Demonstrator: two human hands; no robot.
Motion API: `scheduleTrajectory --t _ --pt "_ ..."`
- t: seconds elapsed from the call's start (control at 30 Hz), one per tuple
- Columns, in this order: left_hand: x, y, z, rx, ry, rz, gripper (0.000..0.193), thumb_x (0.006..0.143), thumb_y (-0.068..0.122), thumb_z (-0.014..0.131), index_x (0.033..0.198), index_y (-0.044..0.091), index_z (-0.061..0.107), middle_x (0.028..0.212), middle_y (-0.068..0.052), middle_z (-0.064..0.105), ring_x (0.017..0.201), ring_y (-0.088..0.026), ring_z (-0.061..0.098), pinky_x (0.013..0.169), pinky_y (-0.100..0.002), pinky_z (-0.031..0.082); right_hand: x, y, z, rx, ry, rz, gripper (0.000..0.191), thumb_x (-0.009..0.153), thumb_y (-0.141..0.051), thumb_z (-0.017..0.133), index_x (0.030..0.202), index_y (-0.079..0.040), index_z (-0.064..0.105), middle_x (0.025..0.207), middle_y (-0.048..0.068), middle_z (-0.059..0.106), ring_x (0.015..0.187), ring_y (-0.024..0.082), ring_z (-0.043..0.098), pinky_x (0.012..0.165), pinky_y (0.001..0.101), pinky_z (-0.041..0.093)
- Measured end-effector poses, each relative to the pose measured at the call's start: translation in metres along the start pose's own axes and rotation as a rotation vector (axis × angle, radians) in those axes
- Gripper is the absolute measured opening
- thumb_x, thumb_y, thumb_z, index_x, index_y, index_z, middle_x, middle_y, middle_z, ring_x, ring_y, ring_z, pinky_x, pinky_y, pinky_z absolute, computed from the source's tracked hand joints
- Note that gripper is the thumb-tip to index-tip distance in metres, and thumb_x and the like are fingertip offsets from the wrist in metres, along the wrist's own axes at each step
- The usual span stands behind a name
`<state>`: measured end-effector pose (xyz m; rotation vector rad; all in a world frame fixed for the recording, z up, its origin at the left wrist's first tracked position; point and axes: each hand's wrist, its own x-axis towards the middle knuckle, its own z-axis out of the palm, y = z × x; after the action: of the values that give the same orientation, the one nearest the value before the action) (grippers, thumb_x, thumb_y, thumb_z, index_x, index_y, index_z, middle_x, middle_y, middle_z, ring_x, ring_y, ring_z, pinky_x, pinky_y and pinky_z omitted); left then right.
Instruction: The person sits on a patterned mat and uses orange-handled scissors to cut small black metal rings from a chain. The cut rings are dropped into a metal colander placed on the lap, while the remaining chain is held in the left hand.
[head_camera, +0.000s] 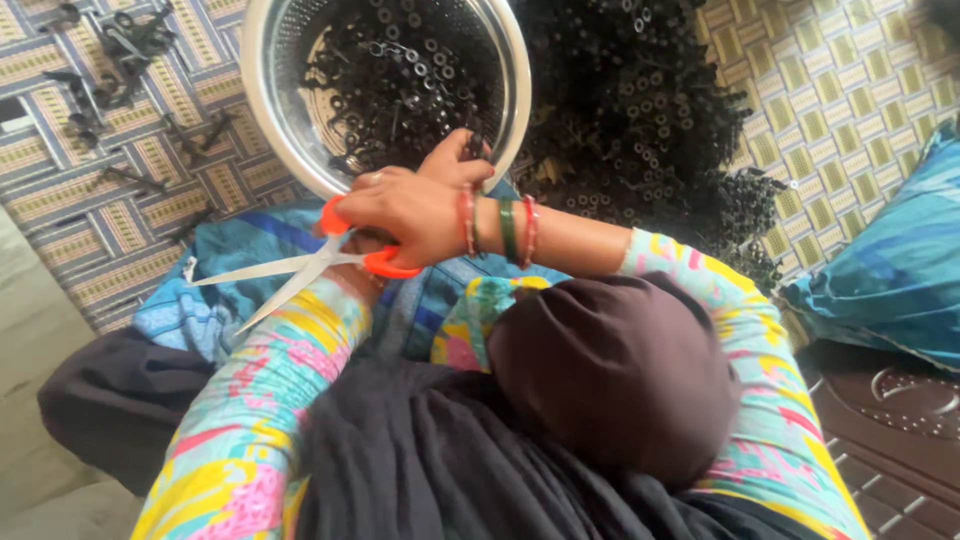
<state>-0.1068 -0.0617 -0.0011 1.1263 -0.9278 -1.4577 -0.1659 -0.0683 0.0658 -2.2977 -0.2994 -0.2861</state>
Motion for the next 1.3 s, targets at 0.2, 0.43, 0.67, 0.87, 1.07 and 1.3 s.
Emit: scheduleTrajectory --t 0.2,0.43,0.67,0.87,1.07,1.3 --pt "-0.019 -0.020 0.028 0.141 0.294 -0.143 0.043 0.074 0.008 0.078 0.113 0.005 0.060 0.088 -0.007 0.070 0.080 -0.016 0.066 0.069 -0.035 0.055 0.006 0.000 0.031 0.201 -0.344 -0.043 0.044 0.084 -0.030 0.080 0.121 -0.011 0.066 0.099 0.009 0.074 0.094 0.036 0.067 0.082 0.0455 0.053" --pt "-0.021 -0.024 0.026 0.301 0.286 -0.182 0.042 0.080 0.011 0.078 0.118 0.006 0.061 0.091 -0.008 0.071 0.081 -0.017 0.068 0.072 -0.033 0.057 -0.006 -0.006 0.023 0.019 -0.345 0.110 0.039 0.079 -0.031 0.080 0.113 -0.012 0.071 0.091 0.008 0.073 0.091 0.034 0.067 0.080 0.0457 0.054" --pt "-0.041 -0.042 -0.012 -0.200 0.183 -0.011 0.030 0.093 0.012 0.070 0.121 0.004 0.063 0.102 -0.008 0.072 0.084 -0.015 0.070 0.072 -0.030 0.059 -0.052 0.033 -0.019 0.017 0.094 0.342 0.029 0.085 -0.022 0.082 0.108 -0.008 0.073 0.096 0.009 0.073 0.088 0.025 0.071 0.077 0.0349 0.058" --pt "-0.062 -0.048 -0.053 -0.149 0.392 -0.072 0.020 0.101 0.009 0.067 0.119 0.000 0.068 0.107 -0.011 0.072 0.082 -0.016 0.069 0.072 -0.028 0.059 -0.106 0.060 -0.019 0.469 0.449 0.775 0.025 0.098 -0.022 0.075 0.102 0.001 0.065 0.094 0.004 0.075 0.088 0.010 0.072 0.076 0.0268 0.059" --pt "-0.064 -0.045 -0.060 -0.508 0.337 -0.029 0.026 0.089 -0.002 0.068 0.114 0.003 0.068 0.101 0.000 0.072 0.089 -0.011 0.072 0.081 -0.026 0.063 -0.129 0.064 -0.002 0.479 0.441 0.977 0.030 0.101 -0.033 0.067 0.099 -0.002 0.068 0.085 0.001 0.074 0.079 0.009 0.068 0.068 0.0243 0.054" --pt "-0.059 -0.051 -0.071 -0.575 0.519 0.016 0.013 0.097 0.007 0.075 0.109 0.003 0.069 0.092 -0.001 0.071 0.078 -0.011 0.063 0.064 -0.024 0.051 -0.123 0.044 -0.004 0.332 0.129 1.085 0.042 0.096 -0.048 0.061 0.097 -0.006 0.067 0.075 0.002 0.072 0.066 0.011 0.062 0.059 0.0306 0.048"
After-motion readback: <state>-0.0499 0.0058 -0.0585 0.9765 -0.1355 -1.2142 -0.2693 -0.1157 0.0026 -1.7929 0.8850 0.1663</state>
